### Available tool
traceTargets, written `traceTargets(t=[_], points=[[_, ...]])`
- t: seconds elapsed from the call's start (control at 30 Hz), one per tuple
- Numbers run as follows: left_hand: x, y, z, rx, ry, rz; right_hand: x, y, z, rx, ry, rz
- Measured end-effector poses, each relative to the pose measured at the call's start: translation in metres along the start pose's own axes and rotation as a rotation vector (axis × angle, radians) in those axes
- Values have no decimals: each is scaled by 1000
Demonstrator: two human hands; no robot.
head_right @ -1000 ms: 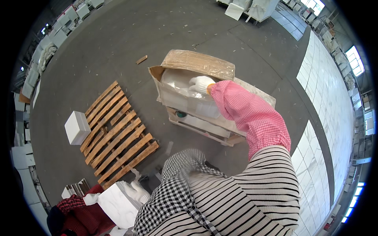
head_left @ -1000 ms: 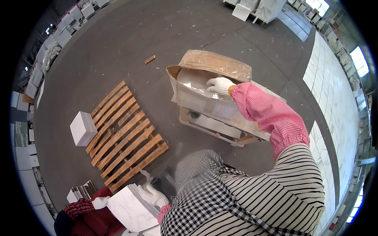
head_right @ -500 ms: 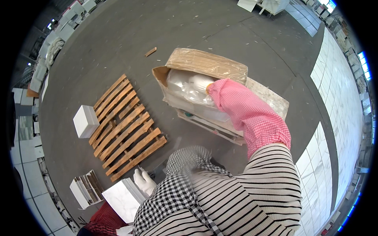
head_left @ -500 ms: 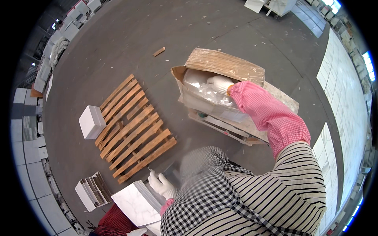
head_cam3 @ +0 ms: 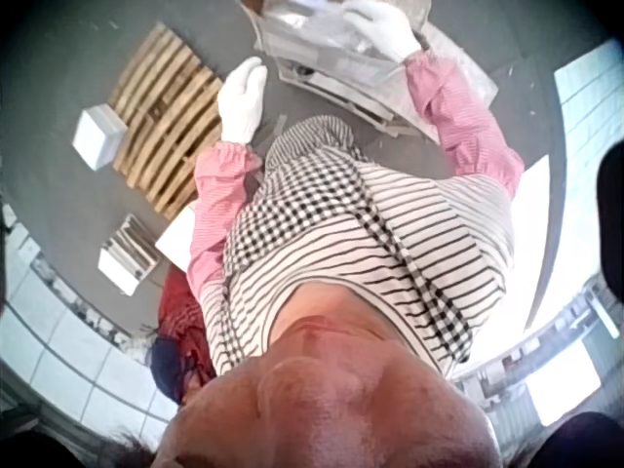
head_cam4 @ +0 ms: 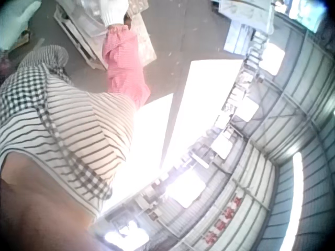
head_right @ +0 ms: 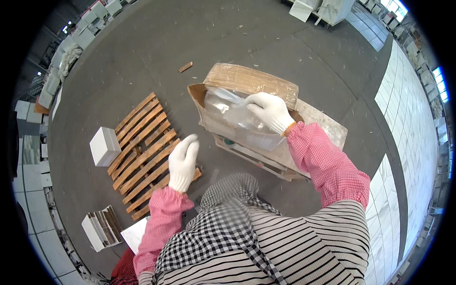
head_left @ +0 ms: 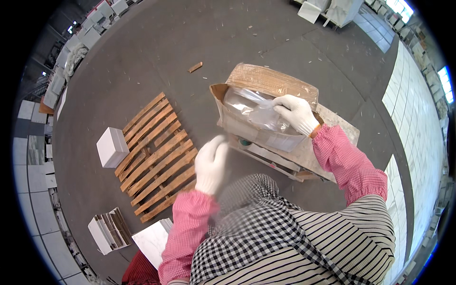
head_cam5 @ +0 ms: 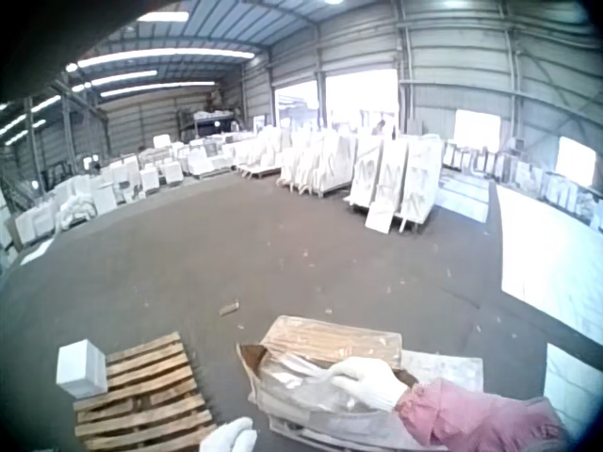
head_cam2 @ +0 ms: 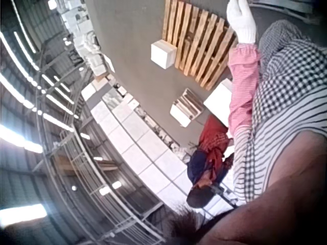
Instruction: The person picks up white rectangular boxes and wraps them in clear plastic film. They smooth the film over the boxes and place the wrapped items on a wooden pallet. Another person is visible nearby handling similar boxes.
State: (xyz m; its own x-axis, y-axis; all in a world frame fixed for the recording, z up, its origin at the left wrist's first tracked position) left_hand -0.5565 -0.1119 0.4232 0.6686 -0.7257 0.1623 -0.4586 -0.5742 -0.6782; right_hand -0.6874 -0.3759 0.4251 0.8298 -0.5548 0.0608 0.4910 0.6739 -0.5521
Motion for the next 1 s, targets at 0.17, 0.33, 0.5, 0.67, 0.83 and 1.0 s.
traceTargets(t=[0.17, 0.33, 0.5, 0.67, 0.83, 1.0], points=[[88, 54, -48, -442, -524, 522, -19, -20, 4, -75, -277, -116], [141, 97, -9, -213, -375, 475, -27, 1, 35, -261, -562, 18], [130, 89, -52, -578, -379, 404, -11, -7, -14, 303, 127, 83], [120, 90, -62, -715, -444, 440, 14, -1, 14, 91, 49, -7], [123, 86, -45, -679, -363, 396, 21, 6, 21, 195, 30, 97], [124, 85, -39, -557, -309, 336, 22, -3, -3, 218, 78, -27]])
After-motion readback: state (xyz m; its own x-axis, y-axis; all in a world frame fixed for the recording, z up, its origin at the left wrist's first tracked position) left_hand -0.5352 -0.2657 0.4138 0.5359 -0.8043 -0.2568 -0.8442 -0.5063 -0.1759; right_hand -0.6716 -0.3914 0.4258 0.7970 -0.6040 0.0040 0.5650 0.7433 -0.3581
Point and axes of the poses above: each hand's wrist, its own x-axis towards the middle knuckle, its own y-axis out of the palm, z = x × y, the point moved 7 cm from there along x, towards the middle knuckle, and after that the axes turned 9 degrees about x, right-handed, at the moved point
